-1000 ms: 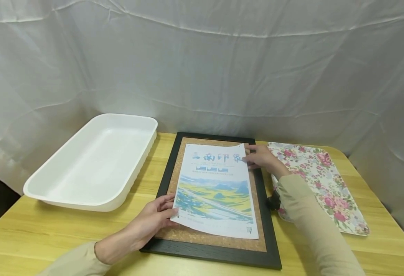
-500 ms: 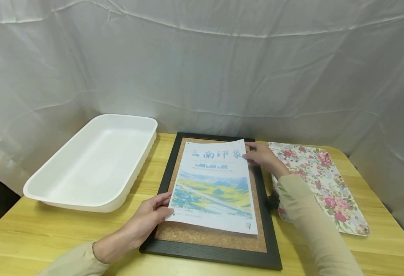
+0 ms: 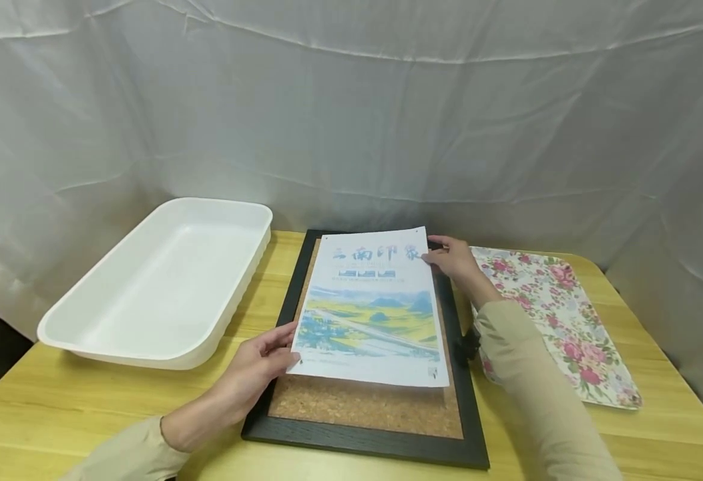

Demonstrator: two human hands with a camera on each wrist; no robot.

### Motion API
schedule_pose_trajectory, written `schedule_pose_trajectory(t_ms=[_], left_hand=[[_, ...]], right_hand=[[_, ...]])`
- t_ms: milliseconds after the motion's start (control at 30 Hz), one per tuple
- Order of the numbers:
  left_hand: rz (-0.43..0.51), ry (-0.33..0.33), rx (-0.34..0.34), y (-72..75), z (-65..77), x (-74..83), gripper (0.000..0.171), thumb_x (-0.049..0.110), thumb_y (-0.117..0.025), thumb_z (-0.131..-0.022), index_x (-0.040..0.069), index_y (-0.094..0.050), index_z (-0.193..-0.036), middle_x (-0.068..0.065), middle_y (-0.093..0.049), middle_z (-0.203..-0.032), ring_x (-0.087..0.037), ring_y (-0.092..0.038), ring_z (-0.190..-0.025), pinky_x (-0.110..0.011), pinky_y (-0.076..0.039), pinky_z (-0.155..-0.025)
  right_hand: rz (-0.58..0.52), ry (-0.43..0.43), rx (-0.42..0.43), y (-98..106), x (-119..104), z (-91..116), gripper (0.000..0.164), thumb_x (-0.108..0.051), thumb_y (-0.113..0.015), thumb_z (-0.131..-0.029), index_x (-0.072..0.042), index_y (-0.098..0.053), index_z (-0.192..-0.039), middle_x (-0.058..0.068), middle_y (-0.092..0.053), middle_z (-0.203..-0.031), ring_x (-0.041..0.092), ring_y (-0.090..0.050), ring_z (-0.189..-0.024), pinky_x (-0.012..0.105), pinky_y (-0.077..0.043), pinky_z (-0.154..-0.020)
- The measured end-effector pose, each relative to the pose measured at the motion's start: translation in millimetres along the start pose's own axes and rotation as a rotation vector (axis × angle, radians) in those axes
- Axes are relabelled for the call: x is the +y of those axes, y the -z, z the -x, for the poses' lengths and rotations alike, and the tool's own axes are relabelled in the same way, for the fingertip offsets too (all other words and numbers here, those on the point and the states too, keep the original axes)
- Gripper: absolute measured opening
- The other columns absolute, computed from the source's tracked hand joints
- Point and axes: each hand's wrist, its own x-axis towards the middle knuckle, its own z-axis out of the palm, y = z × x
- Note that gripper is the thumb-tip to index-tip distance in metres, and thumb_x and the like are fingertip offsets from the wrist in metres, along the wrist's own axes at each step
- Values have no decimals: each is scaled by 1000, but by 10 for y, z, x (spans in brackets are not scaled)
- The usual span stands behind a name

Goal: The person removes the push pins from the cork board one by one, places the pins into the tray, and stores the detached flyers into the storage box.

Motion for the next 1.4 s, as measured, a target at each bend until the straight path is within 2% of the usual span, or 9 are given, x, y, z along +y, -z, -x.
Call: schedule_pose_trajectory(t_ms=[133,333,667,767,867,933,1000,1133,1400], left_hand=[[4,-14,40,8,-25,0,51,-7,-60,-88,-4,-49,-138,-18,-56,-122,-18,-56,-95,-23,-50,-69],[19,-18,72,27,-47,0,47,-6,-60,-88,-5,-53,-135,-18,-59,-121,-18,-57,-97,-25,-50,-72],[25,-25,98,106,-111,-10,45,-9,-59,-88,-6,-55,-132,-19,-56,-122,-19,-56,-97,-23,-51,-79],[10,-26,110,127,-123,7,45,-10,-59,-87,-6,-56,-132,-19,-57,-122,-20,-57,-97,-23,-52,-80],[-3,-31,125,143,-125,26,44,-11,-60,-87,-6,-57,-131,-19,-58,-121,-21,-57,-97,-22,-51,-80],[-7,-38,140,155,-121,41,44,-11,-61,-86,-6,-58,-129,-19,-59,-119,-22,-57,-97,-22,-51,-79],[-12,-50,152,171,-111,58,44,-10,-62,-85,-5,-59,-128,-18,-59,-118,-21,-58,-96,-21,-52,-78],[-41,-71,156,212,-81,110,43,-8,-64,-85,-5,-60,-128,-18,-59,-120,-22,-58,-99,-20,-51,-78],[-82,-53,143,316,-41,320,43,-8,-61,-89,-4,-57,-132,-20,-56,-128,-20,-58,-101,-19,-50,-81]], right_hand=[[-34,-41,41,0,-70,-7,63,-26,-65,-93,-7,-40,-148,23,-54,-128,27,-62,-104,39,-50,-93],[-74,-99,68,-12,-184,-1,56,-19,-63,-95,-6,-43,-146,22,-51,-133,23,-62,-99,39,-50,-94],[-119,-96,99,-52,-220,-15,56,-22,-63,-95,-8,-44,-146,21,-49,-136,16,-61,-96,34,-51,-92],[-141,-96,106,-55,-245,-35,55,-20,-62,-96,-10,-44,-147,20,-51,-135,20,-60,-100,34,-50,-93],[-174,-66,121,-45,-41,-274,57,-27,-68,-92,-15,-48,-145,15,-57,-125,21,-62,-98,29,-53,-84],[-184,-74,126,-51,-18,-337,57,-28,-68,-92,-17,-49,-144,13,-59,-123,19,-64,-96,25,-54,-81],[-190,-70,126,-63,-46,-344,57,-28,-69,-91,-17,-50,-144,13,-60,-121,15,-64,-89,24,-54,-77],[-198,-107,93,-87,-407,-94,55,-19,-62,-96,-11,-43,-147,20,-52,-133,16,-61,-88,35,-50,-91],[-229,-121,93,-143,-519,-134,54,-15,-62,-96,-11,-45,-147,19,-48,-139,23,-58,-100,37,-48,-95]])
